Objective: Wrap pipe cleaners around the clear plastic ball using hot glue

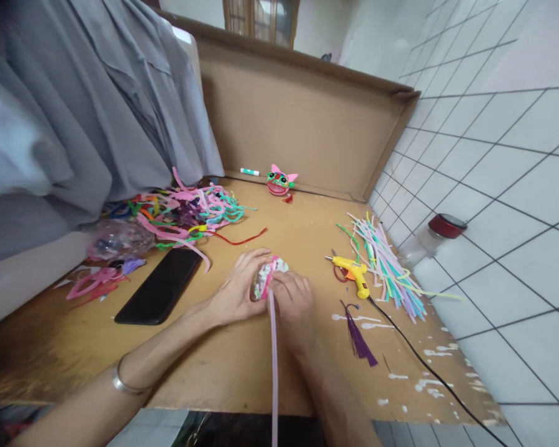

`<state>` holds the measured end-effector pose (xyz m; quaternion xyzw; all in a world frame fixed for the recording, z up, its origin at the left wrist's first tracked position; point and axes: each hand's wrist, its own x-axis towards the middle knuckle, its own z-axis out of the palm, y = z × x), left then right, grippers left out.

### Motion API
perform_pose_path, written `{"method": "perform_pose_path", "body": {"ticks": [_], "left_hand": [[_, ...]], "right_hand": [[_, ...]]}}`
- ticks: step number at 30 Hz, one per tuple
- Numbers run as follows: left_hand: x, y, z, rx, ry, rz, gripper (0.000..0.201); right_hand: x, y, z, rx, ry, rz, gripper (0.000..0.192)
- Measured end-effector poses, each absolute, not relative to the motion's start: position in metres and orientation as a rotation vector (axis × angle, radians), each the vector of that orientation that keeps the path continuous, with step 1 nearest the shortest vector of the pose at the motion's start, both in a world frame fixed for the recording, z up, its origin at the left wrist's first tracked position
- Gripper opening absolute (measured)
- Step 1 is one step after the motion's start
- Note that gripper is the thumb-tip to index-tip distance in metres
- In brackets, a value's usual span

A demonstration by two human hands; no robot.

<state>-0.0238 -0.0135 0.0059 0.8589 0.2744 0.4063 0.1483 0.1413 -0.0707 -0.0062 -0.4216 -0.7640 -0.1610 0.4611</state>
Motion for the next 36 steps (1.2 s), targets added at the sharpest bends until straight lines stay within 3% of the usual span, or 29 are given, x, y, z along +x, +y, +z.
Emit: {"method": "perform_pose_path", "body": {"ticks": [10,36], "left_hand": [[-0.0255,-0.0119,-0.0011,2.430,0.766,1.206,0.067],[-0.0241,-0.0110,0.0062,2.450,0.693,1.210,0.048]], "right_hand": [[0.1384,-0.0682,-0.0051,-1.041,-1.844,-0.458,0.017],[0.1388,-0.0682,-0.0053,-1.076,-1.808,-0.408,0.018]]}}
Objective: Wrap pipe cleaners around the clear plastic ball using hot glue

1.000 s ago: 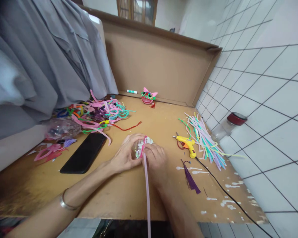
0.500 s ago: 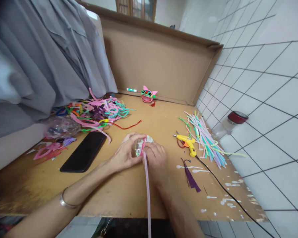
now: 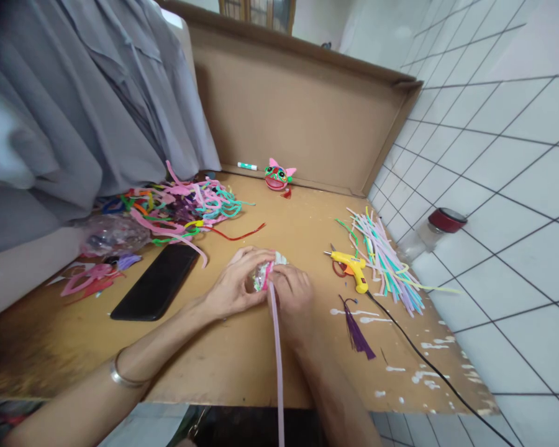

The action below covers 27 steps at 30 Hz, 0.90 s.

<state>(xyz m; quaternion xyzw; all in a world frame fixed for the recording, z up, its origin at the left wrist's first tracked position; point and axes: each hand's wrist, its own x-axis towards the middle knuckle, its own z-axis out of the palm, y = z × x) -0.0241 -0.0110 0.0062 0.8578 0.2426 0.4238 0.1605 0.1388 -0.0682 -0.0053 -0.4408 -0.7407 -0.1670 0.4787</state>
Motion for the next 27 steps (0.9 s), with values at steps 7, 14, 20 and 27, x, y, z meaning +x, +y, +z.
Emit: {"method": "perform_pose_path", "body": {"ticks": [7,14,20,27], "left_hand": [[-0.0247,-0.0115,0.0084,2.452,0.707,1.189,0.044],[-0.0251,-0.0110,0.0097,2.446,0.715,1.190,0.043],[-0.0253,-0.0094,0.0071,2.481,0.701,1.199,0.044],[-0.0239,-0.0051,0.0007,2.507,0.760,1.104,0.069]], "right_hand": [[0.1352,-0.0682,-0.0022,-1.055,-1.752,-0.408,0.017],[0.1365,-0.0718,0.0005,-1.091,-1.808,-0.363,0.018],[0.1357,-0.0718,0.0025,-1.088,-1.806,-0.323,0.015],[0.1351,-0.0669,-0.0025,-1.090,-1.733,-0.198,0.023]]}}
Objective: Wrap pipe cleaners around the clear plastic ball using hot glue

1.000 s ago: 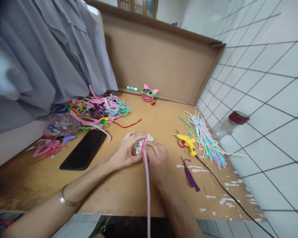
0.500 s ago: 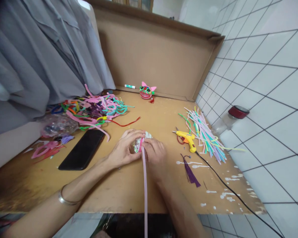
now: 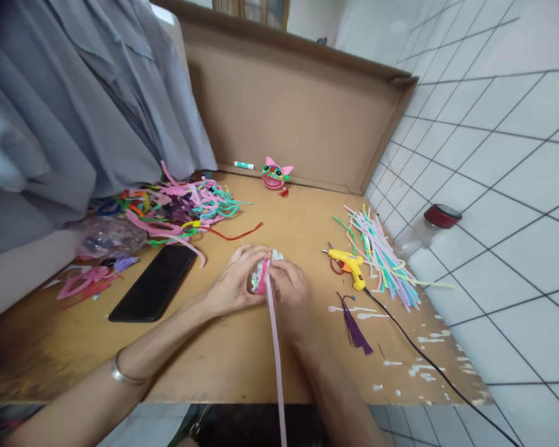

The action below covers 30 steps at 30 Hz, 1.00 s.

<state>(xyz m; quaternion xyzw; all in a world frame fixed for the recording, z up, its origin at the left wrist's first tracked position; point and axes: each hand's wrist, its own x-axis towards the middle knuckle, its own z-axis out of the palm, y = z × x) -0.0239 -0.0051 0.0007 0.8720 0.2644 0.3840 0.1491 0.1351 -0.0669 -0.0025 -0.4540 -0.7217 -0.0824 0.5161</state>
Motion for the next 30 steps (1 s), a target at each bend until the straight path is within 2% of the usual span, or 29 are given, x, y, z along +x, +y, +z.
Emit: {"method": "perform_pose_path", "body": {"ticks": [4,11,21,30], "left_hand": [[-0.021,-0.002,-0.004,2.505,0.790,1.112,0.071],[-0.015,-0.002,0.002,2.469,0.720,1.252,0.057],[-0.010,-0.010,-0.002,2.065,0.942,1.101,0.069],[-0.011,-0.010,0.003,2.149,0.937,1.088,0.066]], "right_hand": [[0.135,-0.065,-0.001,-1.104,-1.741,-0.191,0.026],[0.136,-0.064,0.001,-1.080,-1.759,-0.197,0.030],[0.144,-0.071,0.006,-1.172,-1.690,-0.221,0.027],[0.140,-0.069,0.004,-1.173,-1.705,-0.155,0.025]]}}
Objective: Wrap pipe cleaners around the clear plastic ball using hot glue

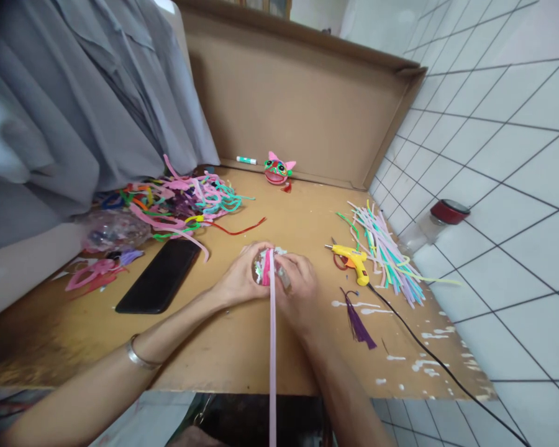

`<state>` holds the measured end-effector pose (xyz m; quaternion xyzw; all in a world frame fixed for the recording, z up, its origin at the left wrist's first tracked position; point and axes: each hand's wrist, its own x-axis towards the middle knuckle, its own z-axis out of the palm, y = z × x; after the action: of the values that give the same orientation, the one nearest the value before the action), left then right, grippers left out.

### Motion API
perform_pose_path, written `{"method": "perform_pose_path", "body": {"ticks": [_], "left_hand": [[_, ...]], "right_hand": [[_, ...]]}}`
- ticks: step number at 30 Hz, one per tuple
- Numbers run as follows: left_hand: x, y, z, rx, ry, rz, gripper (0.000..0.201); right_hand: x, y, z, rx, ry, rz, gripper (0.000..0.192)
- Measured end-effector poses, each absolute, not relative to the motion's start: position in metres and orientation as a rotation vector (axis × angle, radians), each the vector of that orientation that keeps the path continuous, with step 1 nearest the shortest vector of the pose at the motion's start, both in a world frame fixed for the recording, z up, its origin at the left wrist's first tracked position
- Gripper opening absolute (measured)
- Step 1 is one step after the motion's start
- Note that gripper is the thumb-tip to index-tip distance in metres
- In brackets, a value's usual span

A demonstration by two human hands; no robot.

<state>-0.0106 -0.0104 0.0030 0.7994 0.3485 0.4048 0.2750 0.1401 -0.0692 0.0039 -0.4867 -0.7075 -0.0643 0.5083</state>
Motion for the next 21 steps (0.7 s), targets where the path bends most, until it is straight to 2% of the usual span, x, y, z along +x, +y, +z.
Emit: {"method": "perform_pose_path", "body": {"ticks": [12,21], "left_hand": [[-0.0125,-0.0181,0.0056,2.298,0.837,1.077,0.068],[-0.0114,-0.0179,0.0020,2.279,0.858,1.081,0.070]], "right_hand": [[0.1406,-0.0697,0.0017,-1.089,-1.645,-0.236,0.019],[0.1393,-0.0763,0.0088,-1.149,-1.622,-0.077,0.021]]}}
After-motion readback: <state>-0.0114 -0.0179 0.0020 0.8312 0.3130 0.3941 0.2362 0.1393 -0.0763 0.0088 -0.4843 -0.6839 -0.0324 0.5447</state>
